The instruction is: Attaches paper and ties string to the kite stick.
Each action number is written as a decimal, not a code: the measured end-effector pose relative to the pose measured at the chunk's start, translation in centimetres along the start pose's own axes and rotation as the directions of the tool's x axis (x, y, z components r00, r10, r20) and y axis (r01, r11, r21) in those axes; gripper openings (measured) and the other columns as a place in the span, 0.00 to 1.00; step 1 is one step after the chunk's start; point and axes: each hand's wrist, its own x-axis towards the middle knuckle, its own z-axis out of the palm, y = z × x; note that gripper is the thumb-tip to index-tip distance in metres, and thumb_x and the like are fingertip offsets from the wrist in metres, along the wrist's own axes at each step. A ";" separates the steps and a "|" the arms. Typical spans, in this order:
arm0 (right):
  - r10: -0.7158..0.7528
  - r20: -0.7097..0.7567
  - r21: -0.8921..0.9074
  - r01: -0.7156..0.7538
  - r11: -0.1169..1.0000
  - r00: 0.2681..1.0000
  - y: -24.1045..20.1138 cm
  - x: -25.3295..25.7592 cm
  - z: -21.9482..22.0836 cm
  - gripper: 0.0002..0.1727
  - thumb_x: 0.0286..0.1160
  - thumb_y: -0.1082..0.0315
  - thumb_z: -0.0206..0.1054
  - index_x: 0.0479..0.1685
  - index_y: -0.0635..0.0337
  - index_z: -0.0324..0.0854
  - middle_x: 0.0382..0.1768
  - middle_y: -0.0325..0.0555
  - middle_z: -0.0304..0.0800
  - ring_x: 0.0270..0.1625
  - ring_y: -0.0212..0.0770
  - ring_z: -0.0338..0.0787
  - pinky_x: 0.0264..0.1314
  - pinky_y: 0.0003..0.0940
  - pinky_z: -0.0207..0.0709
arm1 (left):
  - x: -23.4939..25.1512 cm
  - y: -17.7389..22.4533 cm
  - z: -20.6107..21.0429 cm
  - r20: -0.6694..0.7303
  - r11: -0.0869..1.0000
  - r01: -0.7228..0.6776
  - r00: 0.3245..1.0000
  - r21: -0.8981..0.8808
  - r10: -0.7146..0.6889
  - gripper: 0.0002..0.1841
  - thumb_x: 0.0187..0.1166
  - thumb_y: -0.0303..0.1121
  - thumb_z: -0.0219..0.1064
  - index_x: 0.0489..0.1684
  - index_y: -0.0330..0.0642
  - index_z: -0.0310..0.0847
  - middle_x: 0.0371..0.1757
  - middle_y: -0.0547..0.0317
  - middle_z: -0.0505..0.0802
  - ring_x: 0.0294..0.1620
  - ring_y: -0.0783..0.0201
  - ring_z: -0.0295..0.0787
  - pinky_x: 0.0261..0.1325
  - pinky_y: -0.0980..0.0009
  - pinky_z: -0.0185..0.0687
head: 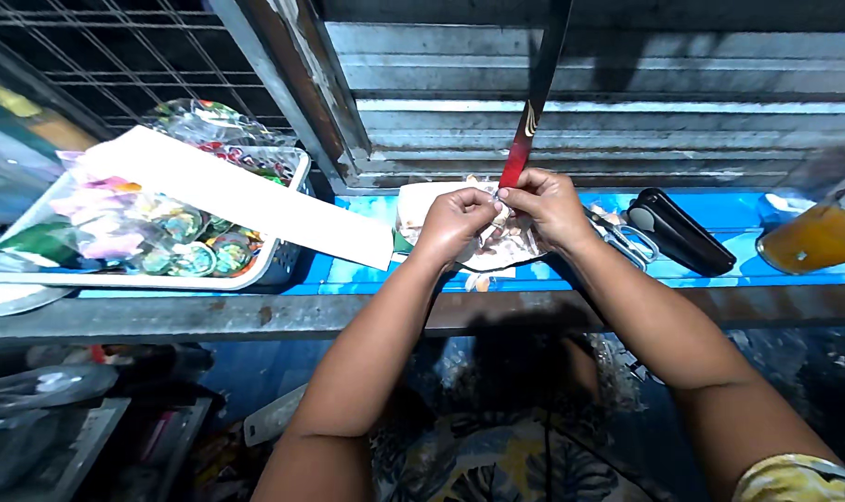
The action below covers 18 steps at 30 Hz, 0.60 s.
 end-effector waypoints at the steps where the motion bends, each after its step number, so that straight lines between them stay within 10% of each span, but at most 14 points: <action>1: -0.070 0.001 -0.010 0.070 0.998 0.998 0.1 -0.1 0.0 0.02 0.71 0.77 0.74 0.36 0.62 0.86 0.30 0.36 0.91 0.31 0.25 0.88 0.38 0.23 0.86 | -0.1 0.0 -0.1 -0.001 0.999 -0.042 0.999 0.006 0.042 0.03 0.82 0.24 0.66 0.40 0.36 0.85 0.28 0.64 0.91 0.25 0.74 0.87 0.32 0.76 0.86; 8: -0.387 0.007 -0.089 0.386 0.918 0.922 -0.3 -0.7 -0.3 0.04 0.67 0.77 0.76 0.38 0.64 0.89 0.36 0.35 0.94 0.38 0.22 0.90 0.46 0.22 0.87 | -0.3 -0.4 -0.5 0.039 0.966 -0.254 0.966 -0.041 0.255 0.04 0.77 0.22 0.67 0.41 0.38 0.86 0.34 0.67 0.92 0.32 0.77 0.87 0.38 0.78 0.87; 18: 0.217 -0.033 0.277 -0.200 0.940 0.976 0.1 -0.1 0.4 0.05 0.77 0.79 0.67 0.37 0.61 0.78 0.25 0.39 0.88 0.26 0.31 0.87 0.35 0.28 0.87 | -0.1 0.5 -0.6 0.083 0.976 0.125 0.990 -0.176 -0.112 0.05 0.85 0.21 0.58 0.43 0.36 0.80 0.32 0.58 0.91 0.30 0.68 0.89 0.37 0.72 0.88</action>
